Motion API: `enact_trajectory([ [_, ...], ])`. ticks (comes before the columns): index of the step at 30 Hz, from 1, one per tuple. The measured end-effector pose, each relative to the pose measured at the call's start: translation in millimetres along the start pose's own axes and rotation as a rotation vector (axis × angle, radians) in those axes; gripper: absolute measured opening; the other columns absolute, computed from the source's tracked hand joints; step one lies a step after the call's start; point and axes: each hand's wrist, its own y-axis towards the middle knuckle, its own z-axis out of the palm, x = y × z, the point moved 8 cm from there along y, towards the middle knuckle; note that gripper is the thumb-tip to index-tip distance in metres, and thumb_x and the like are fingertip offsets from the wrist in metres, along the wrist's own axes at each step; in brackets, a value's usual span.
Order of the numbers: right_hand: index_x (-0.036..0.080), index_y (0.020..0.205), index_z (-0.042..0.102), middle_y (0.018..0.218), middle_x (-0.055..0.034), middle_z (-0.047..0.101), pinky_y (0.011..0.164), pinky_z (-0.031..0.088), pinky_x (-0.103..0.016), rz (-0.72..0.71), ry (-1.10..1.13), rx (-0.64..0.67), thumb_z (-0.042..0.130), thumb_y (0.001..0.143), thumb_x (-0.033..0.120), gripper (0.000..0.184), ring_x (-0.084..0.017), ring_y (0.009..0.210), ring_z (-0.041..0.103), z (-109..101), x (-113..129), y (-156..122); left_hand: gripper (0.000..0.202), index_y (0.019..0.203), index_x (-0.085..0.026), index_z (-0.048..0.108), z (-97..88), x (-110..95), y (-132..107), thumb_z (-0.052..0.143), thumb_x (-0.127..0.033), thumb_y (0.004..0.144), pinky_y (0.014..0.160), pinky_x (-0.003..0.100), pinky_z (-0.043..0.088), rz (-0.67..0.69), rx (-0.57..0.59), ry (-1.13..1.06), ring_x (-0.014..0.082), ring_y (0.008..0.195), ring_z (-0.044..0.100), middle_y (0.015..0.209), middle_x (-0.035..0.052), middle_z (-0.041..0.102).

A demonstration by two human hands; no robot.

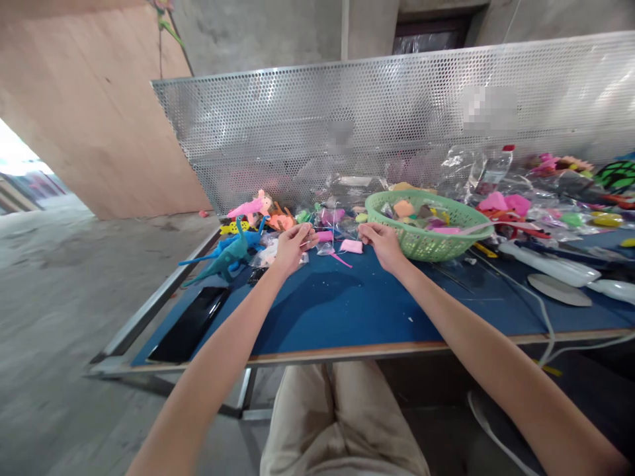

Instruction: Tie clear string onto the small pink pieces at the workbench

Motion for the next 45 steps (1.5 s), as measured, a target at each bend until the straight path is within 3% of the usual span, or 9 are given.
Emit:
enact_trajectory([
  [5,0.021,0.076,0.070,0.062,0.0036,0.052,0.050,0.031,-0.025,0.053,0.136,0.009,0.085,0.061,0.059,0.044,-0.009,0.054,0.042,5,-10,2,0.029,0.085,-0.013,0.067,9.6,2,-7,0.083,-0.036,0.077,0.083,0.033,0.061,0.016,-0.050,-0.055,0.0133,0.076,0.071,0.083,0.0028,0.068],
  [9,0.021,0.075,0.072,0.062,0.0026,0.054,0.048,0.028,-0.025,0.038,0.132,0.004,0.086,0.061,0.061,0.045,-0.009,0.054,0.038,3,-10,4,0.030,0.084,-0.014,0.067,12.8,2,-8,0.084,-0.037,0.076,0.087,0.034,0.061,0.027,-0.021,-0.071,0.0126,0.075,0.071,0.080,0.0004,0.066],
  [12,0.021,0.072,0.072,0.062,0.0026,0.054,0.049,0.027,-0.025,0.023,0.159,0.013,0.085,0.064,0.059,0.041,-0.008,0.054,0.036,1,-8,5,0.033,0.088,-0.016,0.068,14.1,1,-8,0.083,-0.042,0.075,0.079,0.033,0.063,0.029,0.017,-0.040,0.0132,0.072,0.071,0.083,0.0005,0.068],
  [17,0.020,0.070,0.072,0.062,0.0032,0.053,0.049,0.027,-0.025,0.003,0.172,0.005,0.085,0.066,0.055,0.038,-0.008,0.054,0.034,-3,-5,7,0.045,0.112,-0.021,0.068,15.6,0,-10,0.081,-0.046,0.077,0.067,0.027,0.062,0.017,0.049,0.037,0.0134,0.068,0.072,0.092,0.0023,0.072],
  [26,0.020,0.075,0.073,0.075,0.0004,0.063,0.046,0.023,-0.024,0.065,0.226,0.018,0.087,0.062,0.056,0.041,-0.006,0.053,0.036,2,-6,5,0.044,0.099,-0.017,0.068,14.4,1,-10,0.083,-0.050,0.074,0.065,0.029,0.063,0.027,0.020,0.072,0.0179,0.075,0.075,0.100,0.0077,0.075],
  [35,0.020,0.080,0.075,0.073,-0.0002,0.064,0.045,0.022,-0.025,0.030,0.182,-0.001,0.085,0.065,0.056,0.040,-0.006,0.050,0.034,0,0,3,0.045,0.094,-0.017,0.067,15.2,3,-9,0.084,-0.052,0.071,0.070,0.033,0.063,0.029,0.047,0.067,0.0201,0.078,0.075,0.095,0.0067,0.075],
  [41,0.019,0.074,0.073,0.071,-0.0011,0.064,0.044,0.023,-0.025,0.001,0.148,-0.019,0.084,0.066,0.058,0.041,-0.006,0.050,0.034,-2,2,4,0.042,0.090,-0.017,0.068,11.6,3,-6,0.078,-0.055,0.076,0.070,0.028,0.059,0.096,0.038,0.152,0.0177,0.082,0.072,0.091,0.0071,0.075],
  [45,0.019,0.074,0.073,0.070,-0.0007,0.063,0.044,0.022,-0.025,-0.003,0.150,-0.007,0.083,0.068,0.058,0.040,-0.006,0.050,0.034,-2,0,4,0.040,0.092,-0.017,0.070,12.1,0,-7,0.078,-0.054,0.077,0.064,0.024,0.055,0.113,0.034,0.186,0.0130,0.075,0.067,0.093,0.0061,0.074],
])
